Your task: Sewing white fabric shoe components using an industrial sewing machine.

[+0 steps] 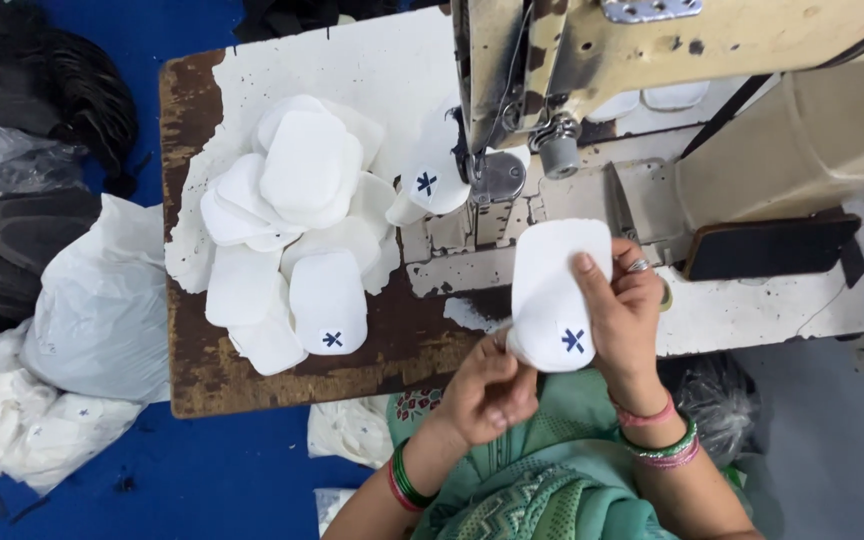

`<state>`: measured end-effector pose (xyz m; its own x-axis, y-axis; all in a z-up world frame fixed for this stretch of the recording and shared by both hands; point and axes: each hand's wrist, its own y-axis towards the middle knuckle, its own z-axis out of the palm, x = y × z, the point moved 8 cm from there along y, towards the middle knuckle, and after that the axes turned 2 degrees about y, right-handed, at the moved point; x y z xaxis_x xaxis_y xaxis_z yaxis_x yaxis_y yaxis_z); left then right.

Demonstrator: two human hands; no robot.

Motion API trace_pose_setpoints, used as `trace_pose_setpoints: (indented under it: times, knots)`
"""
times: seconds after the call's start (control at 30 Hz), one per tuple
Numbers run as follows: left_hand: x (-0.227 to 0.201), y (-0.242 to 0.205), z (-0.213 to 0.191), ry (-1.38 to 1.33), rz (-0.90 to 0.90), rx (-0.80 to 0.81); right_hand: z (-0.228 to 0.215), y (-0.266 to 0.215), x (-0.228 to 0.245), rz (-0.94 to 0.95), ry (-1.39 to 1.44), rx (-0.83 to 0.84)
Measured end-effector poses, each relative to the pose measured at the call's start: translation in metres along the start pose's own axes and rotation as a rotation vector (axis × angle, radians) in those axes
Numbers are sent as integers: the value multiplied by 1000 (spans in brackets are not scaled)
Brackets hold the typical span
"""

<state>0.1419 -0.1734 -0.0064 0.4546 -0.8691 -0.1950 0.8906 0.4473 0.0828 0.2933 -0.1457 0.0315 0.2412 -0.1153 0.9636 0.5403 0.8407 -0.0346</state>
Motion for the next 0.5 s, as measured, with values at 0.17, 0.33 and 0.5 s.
trace_pose_setpoints:
  times: [0.17,0.33,0.5]
  knots:
    - [19,-7,-1,-90,-89,238,7,-6,1,26,47,32]
    - [-45,6,20,655,258,-313,-14,0,2,-204,-1,-122]
    - [-66,-13,6,928,546,-648,-12,-16,-25,-156,180,-34]
